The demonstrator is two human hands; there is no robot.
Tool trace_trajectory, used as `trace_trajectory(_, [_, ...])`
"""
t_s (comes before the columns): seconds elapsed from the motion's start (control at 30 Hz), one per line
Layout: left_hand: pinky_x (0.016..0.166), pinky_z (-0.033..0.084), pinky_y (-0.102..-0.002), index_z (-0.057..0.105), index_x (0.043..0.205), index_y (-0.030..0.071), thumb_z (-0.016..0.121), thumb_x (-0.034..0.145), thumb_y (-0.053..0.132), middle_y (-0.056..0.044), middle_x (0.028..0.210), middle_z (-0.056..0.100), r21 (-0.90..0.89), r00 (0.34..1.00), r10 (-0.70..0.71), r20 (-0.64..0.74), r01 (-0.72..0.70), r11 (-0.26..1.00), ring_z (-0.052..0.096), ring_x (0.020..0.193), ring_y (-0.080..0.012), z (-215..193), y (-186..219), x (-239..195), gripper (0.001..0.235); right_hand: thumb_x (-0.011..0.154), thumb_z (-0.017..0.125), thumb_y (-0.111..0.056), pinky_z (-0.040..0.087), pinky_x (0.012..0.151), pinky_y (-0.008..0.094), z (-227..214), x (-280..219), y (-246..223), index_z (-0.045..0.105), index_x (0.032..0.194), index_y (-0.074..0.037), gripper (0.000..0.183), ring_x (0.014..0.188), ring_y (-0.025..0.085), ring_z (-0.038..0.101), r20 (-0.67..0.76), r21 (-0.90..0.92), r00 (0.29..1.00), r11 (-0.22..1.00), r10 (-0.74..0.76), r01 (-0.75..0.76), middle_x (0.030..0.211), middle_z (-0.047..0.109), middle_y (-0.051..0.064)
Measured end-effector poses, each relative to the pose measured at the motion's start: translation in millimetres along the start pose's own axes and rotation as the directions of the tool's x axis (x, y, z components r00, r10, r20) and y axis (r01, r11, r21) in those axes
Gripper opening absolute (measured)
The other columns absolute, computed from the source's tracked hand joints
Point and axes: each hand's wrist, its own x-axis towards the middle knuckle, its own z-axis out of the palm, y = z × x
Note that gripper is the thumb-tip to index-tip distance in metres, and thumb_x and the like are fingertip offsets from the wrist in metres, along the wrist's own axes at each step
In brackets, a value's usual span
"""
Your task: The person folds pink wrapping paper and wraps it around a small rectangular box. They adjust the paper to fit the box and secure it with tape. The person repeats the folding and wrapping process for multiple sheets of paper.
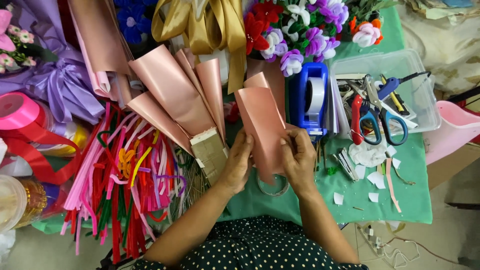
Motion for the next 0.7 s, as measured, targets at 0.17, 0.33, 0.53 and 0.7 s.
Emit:
trace_trajectory(0.17, [0.103,0.05,-0.049,0.037,0.156,0.006,0.057,0.104,0.039,-0.015,0.142,0.053,0.037,0.995,0.051,-0.081,-0.048,0.998,0.054,0.125,-0.0263,-1,-3,-4,0.065,0.097,0.063,0.0,0.054,0.08,0.041,2,4,-6,0.067,0.107,0.004,0.012,0.092,0.035,0.068,0.04,-0.025,0.999,1.0,0.003,-0.002,0.096,0.061,0.016])
trace_trajectory(0.33, [0.093,0.056,-0.037,0.061,0.138,0.004,0.07,0.098,0.021,-0.007,0.116,0.067,0.137,0.983,0.115,-0.141,-0.095,0.986,0.06,0.103,-0.014,-2,-19,1,0.044,0.096,0.066,-0.005,0.054,0.082,0.045,7,10,-18,0.069,0.11,0.005,0.017,0.098,0.041,0.068,0.116,-0.09,0.993,0.996,-0.016,0.026,0.102,0.063,0.02])
trace_trajectory(0.53, [0.075,0.057,-0.032,0.07,0.105,0.0,0.068,0.1,0.013,-0.006,0.087,0.068,0.347,0.918,0.304,-0.256,-0.207,0.915,0.06,0.082,-0.0117,1,-4,-8,0.014,0.097,0.06,-0.006,0.056,0.089,0.042,7,24,3,0.072,0.124,-0.003,0.03,0.105,0.039,0.068,0.077,-0.1,0.996,0.995,0.034,-0.027,0.112,0.064,0.017])
trace_trajectory(0.7, [0.078,0.055,-0.029,0.068,0.106,0.003,0.068,0.099,0.011,-0.001,0.087,0.064,0.327,0.872,0.389,-0.297,-0.29,0.9,0.055,0.084,-0.0071,-9,10,-21,0.01,0.098,0.061,-0.028,0.054,0.092,0.056,17,33,0,0.068,0.133,-0.01,0.039,0.116,0.047,0.063,0.268,-0.387,0.959,0.922,0.086,0.026,0.135,0.06,0.017])
